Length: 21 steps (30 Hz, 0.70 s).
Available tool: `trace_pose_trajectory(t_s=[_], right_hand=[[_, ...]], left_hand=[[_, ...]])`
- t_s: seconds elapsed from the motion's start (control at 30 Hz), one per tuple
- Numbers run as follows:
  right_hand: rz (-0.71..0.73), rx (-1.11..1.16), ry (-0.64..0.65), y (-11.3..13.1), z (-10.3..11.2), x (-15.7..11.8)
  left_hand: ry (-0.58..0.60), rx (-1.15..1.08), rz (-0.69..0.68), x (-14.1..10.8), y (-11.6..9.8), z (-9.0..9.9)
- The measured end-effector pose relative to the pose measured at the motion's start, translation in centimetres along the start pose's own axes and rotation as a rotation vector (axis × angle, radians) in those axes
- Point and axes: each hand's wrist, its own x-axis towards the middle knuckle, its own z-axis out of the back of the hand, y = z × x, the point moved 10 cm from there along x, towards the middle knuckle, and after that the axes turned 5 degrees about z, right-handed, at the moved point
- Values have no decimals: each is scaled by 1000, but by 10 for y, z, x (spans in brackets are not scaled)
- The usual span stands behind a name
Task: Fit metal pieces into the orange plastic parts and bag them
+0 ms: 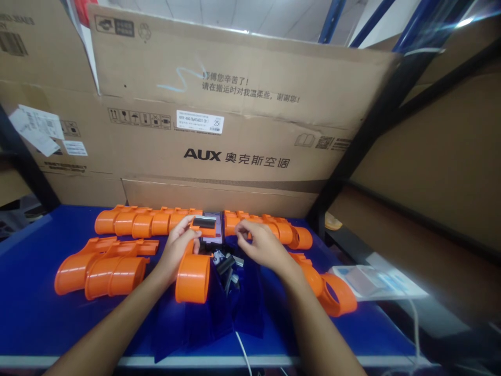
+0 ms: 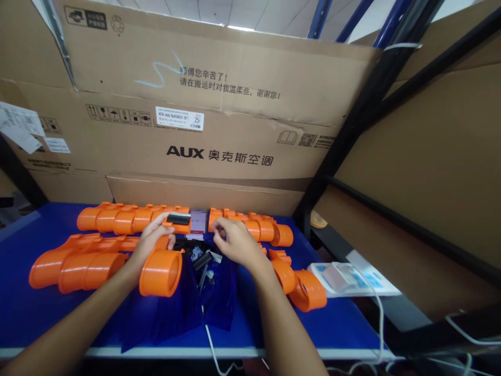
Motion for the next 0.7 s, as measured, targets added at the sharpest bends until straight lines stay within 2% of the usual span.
trace_pose_trajectory(t_s=[0.23,0.4,0.53,0.7], right_hand=[[27,212,-231,4,17,2],[-140,561,-457,-9,13,-1],[-187,741,-556,-7,0,1],[-88,699,-553,1,-6,3]], left_hand=[[40,49,14,4,3,-19],[176,128,-57,17,-8,-42],[140,115,-105,15,-2,-38],[109,104,-143,10,6,-27]])
